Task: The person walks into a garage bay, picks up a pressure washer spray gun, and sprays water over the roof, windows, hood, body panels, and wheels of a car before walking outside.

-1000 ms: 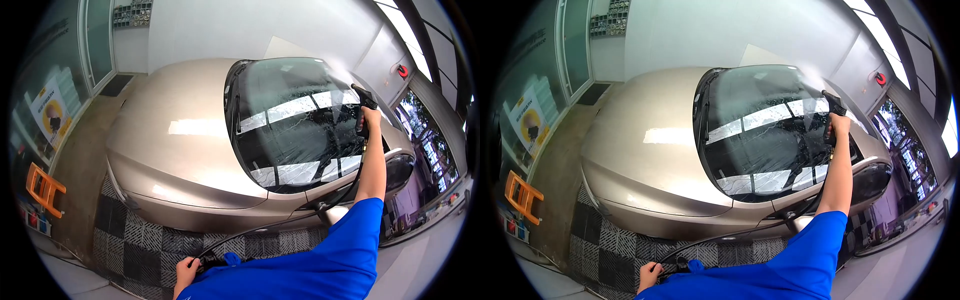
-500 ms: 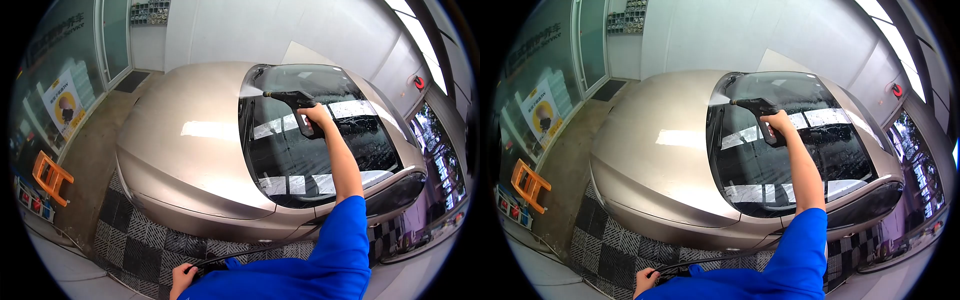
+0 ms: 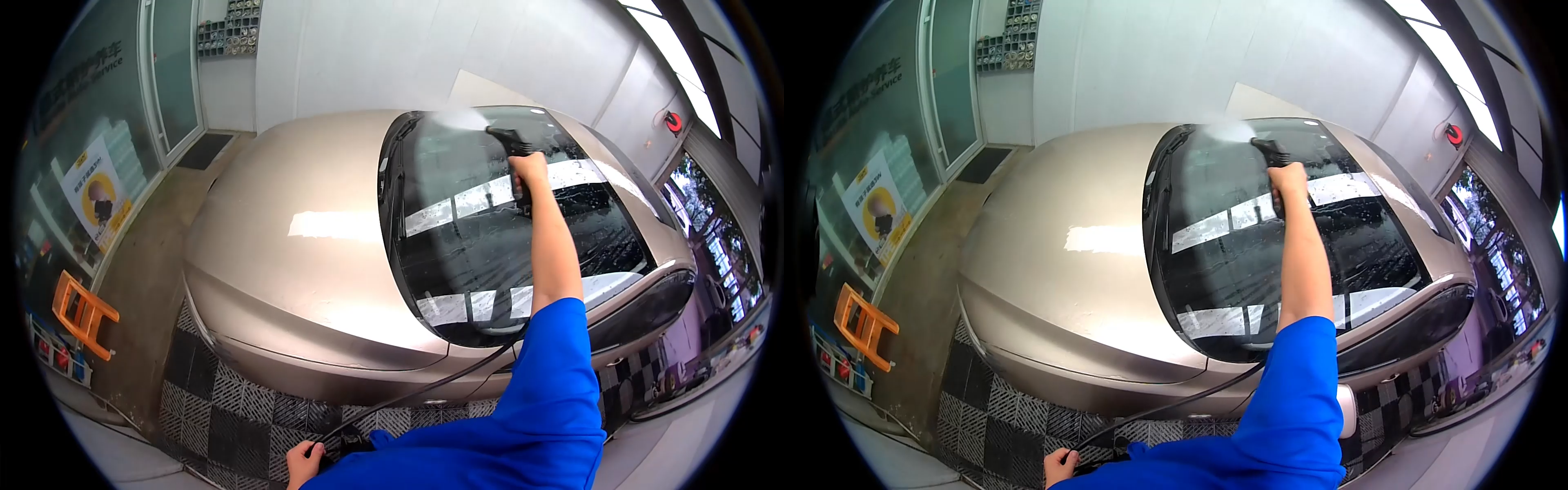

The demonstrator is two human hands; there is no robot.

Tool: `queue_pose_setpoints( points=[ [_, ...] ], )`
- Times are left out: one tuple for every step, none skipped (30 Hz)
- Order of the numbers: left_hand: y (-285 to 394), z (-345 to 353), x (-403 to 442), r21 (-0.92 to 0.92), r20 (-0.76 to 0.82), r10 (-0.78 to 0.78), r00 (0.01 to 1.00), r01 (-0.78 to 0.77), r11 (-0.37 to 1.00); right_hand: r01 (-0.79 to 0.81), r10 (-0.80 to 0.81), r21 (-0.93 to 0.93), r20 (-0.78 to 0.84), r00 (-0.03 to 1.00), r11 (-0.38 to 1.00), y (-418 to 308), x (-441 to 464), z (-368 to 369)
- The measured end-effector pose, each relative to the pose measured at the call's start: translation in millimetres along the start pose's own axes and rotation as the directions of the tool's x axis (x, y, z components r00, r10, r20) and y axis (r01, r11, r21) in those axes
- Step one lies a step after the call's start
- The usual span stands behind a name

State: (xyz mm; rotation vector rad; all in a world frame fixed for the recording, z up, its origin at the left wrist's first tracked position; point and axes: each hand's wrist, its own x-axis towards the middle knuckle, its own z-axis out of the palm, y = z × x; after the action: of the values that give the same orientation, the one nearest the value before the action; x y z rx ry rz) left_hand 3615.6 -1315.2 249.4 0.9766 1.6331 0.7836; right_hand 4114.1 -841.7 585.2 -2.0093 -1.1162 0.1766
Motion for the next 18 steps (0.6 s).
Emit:
queue_pose_setpoints(
  points=[
    [1,-3,-1,-0.006,-0.003,-0.007,1.000,0.007,1.000,-0.022,0.023,0.015,-0.051,0.998,1.000,5,5,-11],
    [0,-6,-1,-0.006,-0.004,-0.013,1.000,0.013,1.000,-0.062,0.061,-0.004,-0.131,0.990,0.998,3,2,-24],
    [-1,-10,1,-0.008,-0.003,-0.024,1.000,0.024,1.000,-0.032,0.026,-0.025,-0.201,0.979,0.999,13,10,-33],
    [-4,-14,1,-0.010,-0.002,-0.035,0.999,0.035,0.999,-0.039,0.020,-0.063,-0.284,0.959,0.997,18,9,-41],
    [-8,-18,3,-0.011,-0.005,-0.040,0.999,0.040,0.999,-0.042,0.007,-0.096,-0.342,0.940,0.995,18,3,-47],
    [-12,-23,5,-0.037,-0.018,-0.009,1.000,0.009,0.999,-0.080,0.032,-0.116,-0.367,0.930,0.990,19,1,-50],
    [-17,-29,8,-0.063,-0.032,0.023,0.999,-0.025,0.998,-0.070,0.037,-0.087,-0.333,0.942,0.994,20,-4,-48],
    [-20,-38,10,-0.065,-0.033,0.023,0.999,-0.025,0.998,-0.061,0.041,-0.059,-0.301,0.953,0.996,15,-14,-48],
    [-24,-48,12,-0.068,-0.030,0.015,0.999,-0.018,0.998,-0.067,0.057,-0.039,-0.216,0.975,0.997,11,-25,-44],
    [-29,-59,15,-0.072,-0.026,0.008,1.000,-0.010,0.997,-0.039,0.031,-0.044,-0.156,0.987,0.998,7,-39,-38],
    [-43,-73,21,-0.032,0.008,0.033,0.999,-0.033,0.999,-0.039,0.042,0.031,-0.105,0.994,0.999,1,-54,-27],
    [-53,-85,24,-0.032,0.010,0.032,0.999,-0.032,0.999,-0.046,0.051,0.106,-0.052,0.997,0.993,-4,-72,-15],
    [-64,-101,26,-0.045,0.028,0.089,0.996,-0.088,0.995,-0.059,0.057,0.142,0.016,0.998,0.988,-10,-92,-3],
    [-74,-117,28,-0.058,0.045,0.146,0.988,-0.143,0.988,-0.075,0.061,0.180,0.084,0.995,0.981,-19,-115,8],
    [-84,-135,28,-0.048,0.050,0.143,0.988,-0.141,0.989,-0.089,0.060,0.188,0.154,0.986,0.978,-27,-138,17],
    [-93,-154,31,-0.050,0.059,0.175,0.983,-0.172,0.984,-0.060,0.030,0.166,0.178,0.984,0.984,-33,-161,27],
    [-101,-175,30,-0.053,0.070,0.203,0.977,-0.200,0.978,-0.054,0.024,0.161,0.186,0.982,0.986,-41,-183,36],
    [-108,-196,28,-0.046,0.077,0.204,0.976,-0.201,0.979,-0.047,0.016,0.155,0.195,0.981,0.987,-47,-201,46]
  ],
)
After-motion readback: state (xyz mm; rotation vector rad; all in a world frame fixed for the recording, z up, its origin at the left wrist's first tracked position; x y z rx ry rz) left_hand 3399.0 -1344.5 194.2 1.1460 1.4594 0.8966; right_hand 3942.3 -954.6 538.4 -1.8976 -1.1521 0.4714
